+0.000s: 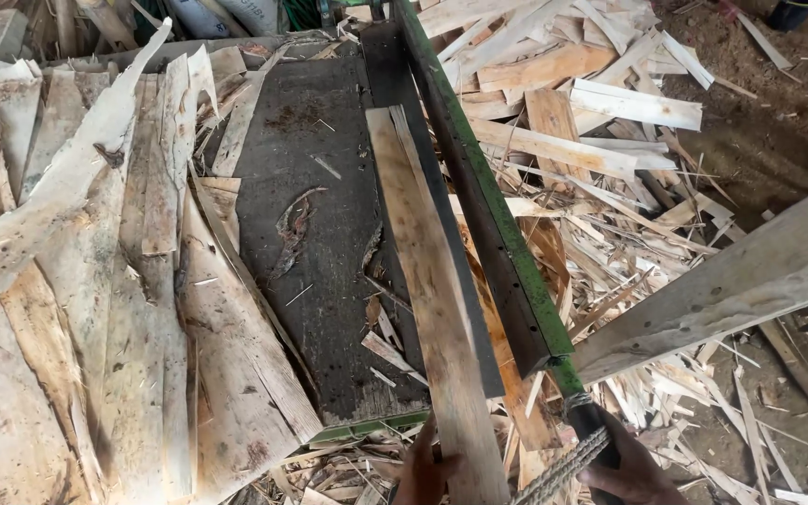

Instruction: The person repeatedly places long pieces of wood onto a green metal splitting machine. They push the wood through the machine to split it into smaller planks and then remove the split pieces, placing them into a pile.

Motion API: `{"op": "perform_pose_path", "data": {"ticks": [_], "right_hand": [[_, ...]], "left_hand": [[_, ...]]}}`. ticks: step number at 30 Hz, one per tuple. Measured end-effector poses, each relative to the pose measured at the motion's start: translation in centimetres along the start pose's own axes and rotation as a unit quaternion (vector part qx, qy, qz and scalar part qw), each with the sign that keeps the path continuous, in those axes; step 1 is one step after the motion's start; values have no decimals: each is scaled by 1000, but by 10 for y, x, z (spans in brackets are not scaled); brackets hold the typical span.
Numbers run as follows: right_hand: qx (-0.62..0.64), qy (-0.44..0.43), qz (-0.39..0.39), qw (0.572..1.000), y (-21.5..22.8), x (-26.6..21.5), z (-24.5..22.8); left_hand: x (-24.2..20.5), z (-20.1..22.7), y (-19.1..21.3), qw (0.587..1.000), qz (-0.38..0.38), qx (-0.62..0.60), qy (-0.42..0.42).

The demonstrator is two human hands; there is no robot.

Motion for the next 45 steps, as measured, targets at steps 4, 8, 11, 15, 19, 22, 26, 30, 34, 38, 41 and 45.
{"op": "perform_pose_path", "data": {"ticks": [4, 8, 11, 15, 19, 22, 26, 30, 34, 38, 41, 45], "right_hand": [[-50, 5, 68, 996, 13, 2, -2], [-43, 51, 83, 994, 15, 2, -7], [-61, 42, 102, 992, -2, -2, -14], [-109, 32, 116, 987, -6, -3, -16], [-154, 75, 85, 982, 16, 14, -7], [-210, 131, 54, 967, 9, 14, -15], [-331, 92, 114, 932, 17, 18, -4], [-360, 73, 144, 919, 13, 19, 4], [-374, 6, 182, 910, -32, -5, -16], [-363, 23, 167, 916, 6, 6, 9], [-374, 68, 147, 913, -3, 2, -10], [-402, 70, 181, 895, -8, -21, -33]], "left_hand": [[-6, 24, -8, 1000, -1, -12, -3], [14, -1, -23, 994, -1, -10, 106], [36, -24, -40, 999, 9, -9, 51], [43, 2, -48, 996, 18, 3, 89], [79, 21, -41, 996, 38, 20, 83], [94, 34, -33, 992, 35, 70, 99], [109, 47, -29, 997, 38, 41, 60], [140, 33, -26, 993, 65, 93, 12], [137, 40, -25, 992, 39, 101, 66], [151, 35, -26, 993, 57, 102, 36], [147, 39, -21, 992, 61, 96, 56], [154, 30, -21, 992, 70, 105, 30]]}}
Point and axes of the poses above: each hand's wrist, its own x-axis towards the middle knuckle, its own y-axis out of the back of the hand, z = x × y, the point moved 9 cm from there along x, towards the middle knuckle, and after that the axes turned 13 degrees about x, right-handed, at the moved point
